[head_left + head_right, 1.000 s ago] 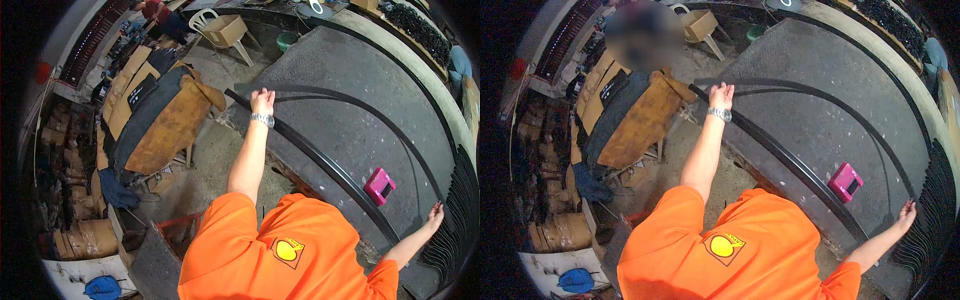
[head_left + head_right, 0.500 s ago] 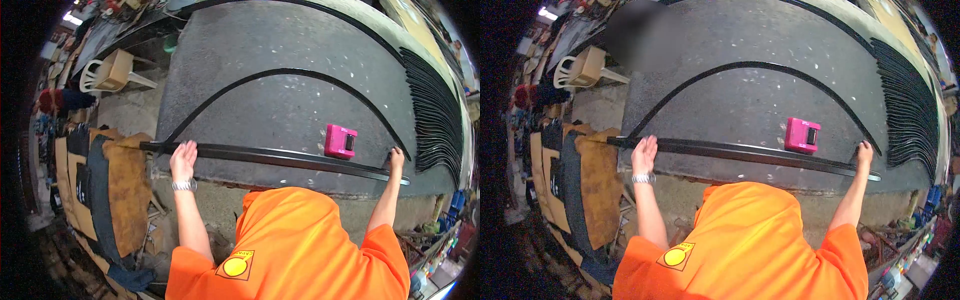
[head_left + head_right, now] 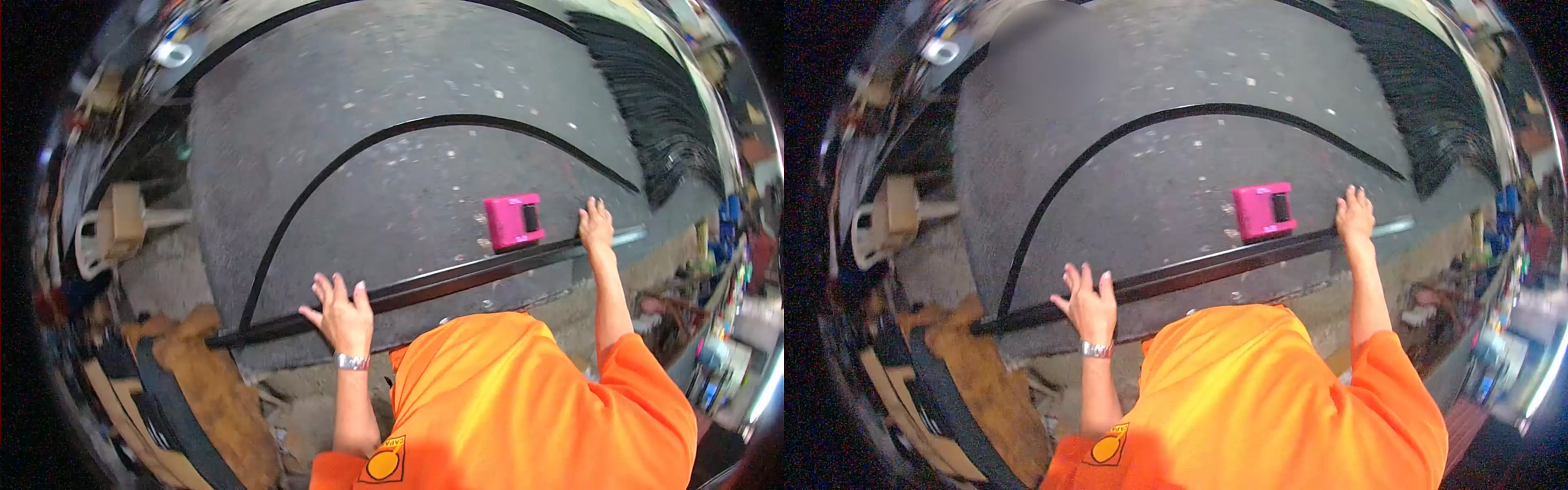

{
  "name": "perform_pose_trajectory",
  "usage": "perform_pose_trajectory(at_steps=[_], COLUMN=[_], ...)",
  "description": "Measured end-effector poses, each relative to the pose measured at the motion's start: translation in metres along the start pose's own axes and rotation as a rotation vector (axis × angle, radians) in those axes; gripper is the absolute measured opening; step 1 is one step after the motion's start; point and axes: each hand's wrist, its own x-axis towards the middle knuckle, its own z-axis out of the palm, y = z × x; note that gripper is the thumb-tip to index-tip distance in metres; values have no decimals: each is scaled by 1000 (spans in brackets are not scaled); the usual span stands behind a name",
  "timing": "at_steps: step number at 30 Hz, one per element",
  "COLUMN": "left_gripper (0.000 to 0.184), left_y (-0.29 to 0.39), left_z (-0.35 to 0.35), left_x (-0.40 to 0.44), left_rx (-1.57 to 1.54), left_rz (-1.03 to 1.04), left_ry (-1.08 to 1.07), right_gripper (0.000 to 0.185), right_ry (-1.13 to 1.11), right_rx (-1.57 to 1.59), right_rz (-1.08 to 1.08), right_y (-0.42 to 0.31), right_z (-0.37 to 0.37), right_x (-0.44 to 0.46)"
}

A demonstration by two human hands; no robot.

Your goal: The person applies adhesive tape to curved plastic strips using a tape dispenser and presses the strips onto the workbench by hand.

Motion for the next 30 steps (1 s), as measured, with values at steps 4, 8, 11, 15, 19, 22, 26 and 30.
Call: perform_pose_trajectory(at_steps=[4,8,11,15,19,22,26,30], left_gripper=[55,63,66,68,62,57,48,42], left_y=[3,19,31,33,27,36,31,37], left_z=[-8,-18,-22,-24,-16,-27,-31,-31], left_x=[11,17,21,29,31,39,49,56], left_rx=[101,214,291,294,297,194,120,148], left_rz=[25,37,44,-34,39,1,-64,-61], left_ry=[-119,-231,-285,-373,-238,-266,-305,-285], right_gripper=[48,51,52,49,51,50,46,41], right_ry=[168,252,244,297,322,317,287,277], right_rx=[22,80,93,182,248,317,315,339], right_rz=[-36,-23,2,14,-11,-50,-96,-138], right_y=[-9,-12,-18,-18,-14,-8,-4,-6], right_z=[-5,3,-1,-3,-5,-8,-16,-20], right_x=[-11,-12,-17,-21,-24,-26,-28,-32])
